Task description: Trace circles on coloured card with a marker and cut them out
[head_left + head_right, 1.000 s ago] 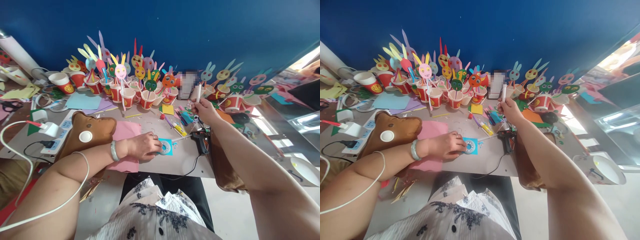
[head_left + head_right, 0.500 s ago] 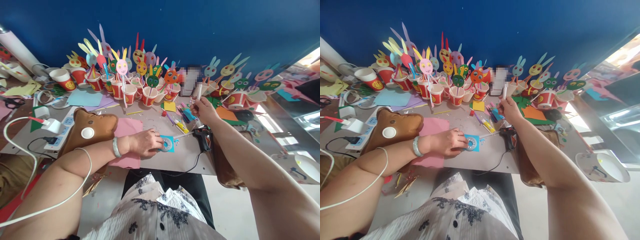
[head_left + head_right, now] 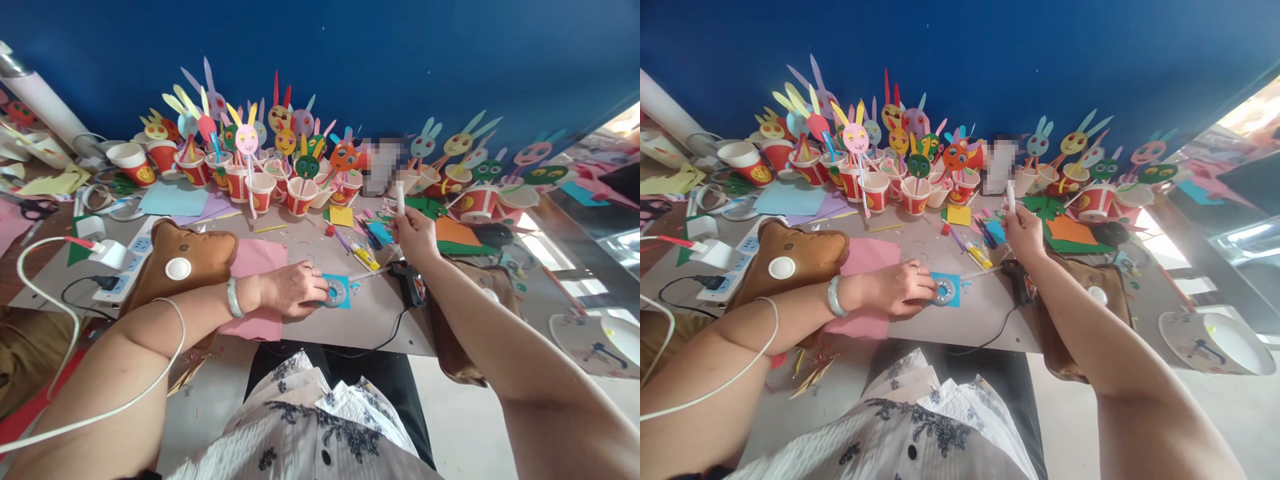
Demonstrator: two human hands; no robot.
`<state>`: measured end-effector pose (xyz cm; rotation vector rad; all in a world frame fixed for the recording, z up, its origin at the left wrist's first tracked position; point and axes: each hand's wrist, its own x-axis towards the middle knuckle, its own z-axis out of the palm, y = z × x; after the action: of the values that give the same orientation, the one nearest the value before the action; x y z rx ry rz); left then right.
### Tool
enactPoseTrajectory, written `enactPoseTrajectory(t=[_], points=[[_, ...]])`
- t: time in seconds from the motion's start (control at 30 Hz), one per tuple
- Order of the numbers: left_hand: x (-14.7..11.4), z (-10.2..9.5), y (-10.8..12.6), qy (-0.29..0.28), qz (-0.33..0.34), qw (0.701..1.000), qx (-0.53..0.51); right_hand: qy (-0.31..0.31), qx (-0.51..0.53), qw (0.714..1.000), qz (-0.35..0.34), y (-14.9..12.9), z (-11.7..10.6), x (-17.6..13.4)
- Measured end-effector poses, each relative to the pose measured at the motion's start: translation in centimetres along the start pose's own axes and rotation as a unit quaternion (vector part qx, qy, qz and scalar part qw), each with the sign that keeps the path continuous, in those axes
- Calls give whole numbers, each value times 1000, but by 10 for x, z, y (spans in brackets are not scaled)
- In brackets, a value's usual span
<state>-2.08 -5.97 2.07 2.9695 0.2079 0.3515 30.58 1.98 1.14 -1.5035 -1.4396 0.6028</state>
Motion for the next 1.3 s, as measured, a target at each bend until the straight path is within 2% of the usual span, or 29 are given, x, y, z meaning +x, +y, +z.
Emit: enactPoseTrajectory(t=[0.1, 0.2, 0.33, 0.43, 0.5, 0.6, 0.73, 0.77, 0.9, 0.97, 1.13, 1.3], points=[[0, -2, 0, -1, 3, 1000, -6, 19, 68, 997, 44, -6, 4, -1], [0, 0, 0, -4, 0, 1000, -10, 10, 123, 990, 70, -15, 9, -9], [0, 3, -1, 5, -2, 1000, -3, -16, 166, 983, 77, -32, 17, -38], [-1, 3, -1, 14, 4, 1000, -5, -69, 158, 984, 51, -48, 20, -69], [-1, 1, 0, 11, 4, 1000, -6, -124, 102, 987, 22, -59, 19, -90], [-1, 0, -1, 5, 3, 1000, 0, -141, 52, 989, 5, -72, 19, -116], [-1, 3, -3, 17, 15, 1000, 5, -252, 109, 961, 42, -86, 24, -145], [-1, 3, -3, 20, 18, 1000, 2, -262, 122, 956, 47, -89, 27, -152], [0, 6, -4, 32, 28, 999, -9, -235, 144, 960, 37, -97, 39, -175], [1, 8, -4, 35, 25, 999, -1, -223, 143, 964, 13, -96, 44, -182], [4, 13, -2, 35, 2, 999, 5, -147, 87, 984, -57, -86, 51, -189], [2, 13, -3, 34, 8, 999, -7, -119, 71, 990, -36, -77, 54, -195]])
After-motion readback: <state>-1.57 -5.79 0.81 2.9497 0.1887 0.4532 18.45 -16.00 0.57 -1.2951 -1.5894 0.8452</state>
